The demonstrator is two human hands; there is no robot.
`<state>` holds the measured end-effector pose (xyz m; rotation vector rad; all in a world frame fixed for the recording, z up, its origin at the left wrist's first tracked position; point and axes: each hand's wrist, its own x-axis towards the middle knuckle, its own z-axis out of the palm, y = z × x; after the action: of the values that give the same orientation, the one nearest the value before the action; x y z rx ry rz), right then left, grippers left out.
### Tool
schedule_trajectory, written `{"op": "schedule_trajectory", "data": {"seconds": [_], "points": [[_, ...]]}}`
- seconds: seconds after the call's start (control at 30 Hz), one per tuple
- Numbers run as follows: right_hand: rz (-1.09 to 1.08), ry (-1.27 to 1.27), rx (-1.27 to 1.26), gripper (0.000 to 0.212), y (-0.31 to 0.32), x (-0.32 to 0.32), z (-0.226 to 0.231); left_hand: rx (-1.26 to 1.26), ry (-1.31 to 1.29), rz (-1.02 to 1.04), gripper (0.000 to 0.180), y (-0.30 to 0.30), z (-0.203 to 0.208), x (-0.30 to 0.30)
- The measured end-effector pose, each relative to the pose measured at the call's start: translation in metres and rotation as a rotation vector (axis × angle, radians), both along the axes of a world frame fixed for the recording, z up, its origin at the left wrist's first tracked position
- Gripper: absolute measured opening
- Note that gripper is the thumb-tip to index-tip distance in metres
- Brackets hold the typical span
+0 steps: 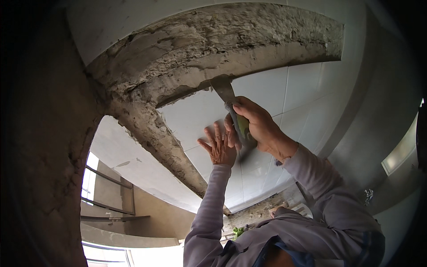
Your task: The person installs white ceramic tiles on a curved ceiling surface. They position each tile by hand, then use a trowel to apply and smooth cement or grout into the gaps between tiles and along the edges.
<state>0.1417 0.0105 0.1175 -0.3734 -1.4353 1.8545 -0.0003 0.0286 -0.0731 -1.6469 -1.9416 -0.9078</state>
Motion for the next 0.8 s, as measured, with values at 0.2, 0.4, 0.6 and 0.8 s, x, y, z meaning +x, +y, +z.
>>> {"op": "schedule_trajectory", "data": {"seconds": [0.2, 0.4, 0.6, 0.8], "points": [[-0.017, -0.133, -0.078, 0.025, 0.003, -0.006, 0.008, 0.109, 0.099, 0.049, 0.067, 0.016, -0.018, -0.006], [-0.031, -0.213, -0.084, 0.023, -0.008, 0.008, 0.037, 0.125, 0.019, 0.012, 0.066, 0.017, -0.016, -0.002], [-0.043, -0.107, -0.109, 0.022, -0.011, -0.017, 0.025, 0.247, -0.082, -0.082, 0.062, 0.027, 0.004, -0.002], [-0.041, -0.234, -0.113, 0.024, -0.009, -0.019, 0.03, -0.142, -0.178, -0.096, 0.065, 0.031, 0.016, 0.004]]}}
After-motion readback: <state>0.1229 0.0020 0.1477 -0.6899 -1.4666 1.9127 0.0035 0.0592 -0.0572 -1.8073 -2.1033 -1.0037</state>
